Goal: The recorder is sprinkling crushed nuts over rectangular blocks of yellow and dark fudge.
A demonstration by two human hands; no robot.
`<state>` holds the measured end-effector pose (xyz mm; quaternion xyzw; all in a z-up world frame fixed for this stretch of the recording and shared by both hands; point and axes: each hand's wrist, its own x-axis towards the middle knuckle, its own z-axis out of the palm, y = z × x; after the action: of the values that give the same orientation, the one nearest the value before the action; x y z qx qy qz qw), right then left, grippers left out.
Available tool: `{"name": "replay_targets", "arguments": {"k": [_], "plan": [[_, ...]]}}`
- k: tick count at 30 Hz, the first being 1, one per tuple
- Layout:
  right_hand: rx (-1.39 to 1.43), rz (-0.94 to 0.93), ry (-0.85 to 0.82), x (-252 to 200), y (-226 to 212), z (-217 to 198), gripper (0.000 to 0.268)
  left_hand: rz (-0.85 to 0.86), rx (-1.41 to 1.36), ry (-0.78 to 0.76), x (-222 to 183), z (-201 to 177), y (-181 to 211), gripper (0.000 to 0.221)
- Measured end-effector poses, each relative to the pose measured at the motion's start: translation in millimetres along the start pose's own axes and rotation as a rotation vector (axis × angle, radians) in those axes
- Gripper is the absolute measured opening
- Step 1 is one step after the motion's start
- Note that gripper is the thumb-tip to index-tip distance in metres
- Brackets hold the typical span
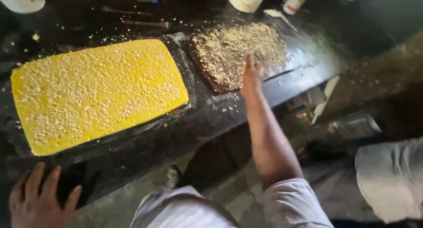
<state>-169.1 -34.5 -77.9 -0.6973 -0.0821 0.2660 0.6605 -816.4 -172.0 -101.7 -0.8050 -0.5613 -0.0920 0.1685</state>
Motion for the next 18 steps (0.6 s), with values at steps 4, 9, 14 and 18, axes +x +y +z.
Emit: {"name": "replay_targets", "arguments": {"k": [4,9,14,18], "plan": [[-0.275,-0.411,-0.163,72.0,14.0,3.9,0.046,-0.173,-0.109,0.049,-43.6,94.0,-16.5,0.074],[-1.199,-0.659,-0.246,72.8,10.6,25.7,0.037,-0.402,-0.737,-0.005,-90.3,138.1,-32.8,0.082],[-0.814,-1.086,-0.483,185.0,38.3,36.3,0.010,-0.343,-0.061,-0.023,-19.6,0.7,20.9,0.063],[-0.978,-0.517,-0.350,166.5,-40.5,34.3,0.037,-0.414,-0.139,0.173,22.8,-21.7,91.6,0.050]]}}
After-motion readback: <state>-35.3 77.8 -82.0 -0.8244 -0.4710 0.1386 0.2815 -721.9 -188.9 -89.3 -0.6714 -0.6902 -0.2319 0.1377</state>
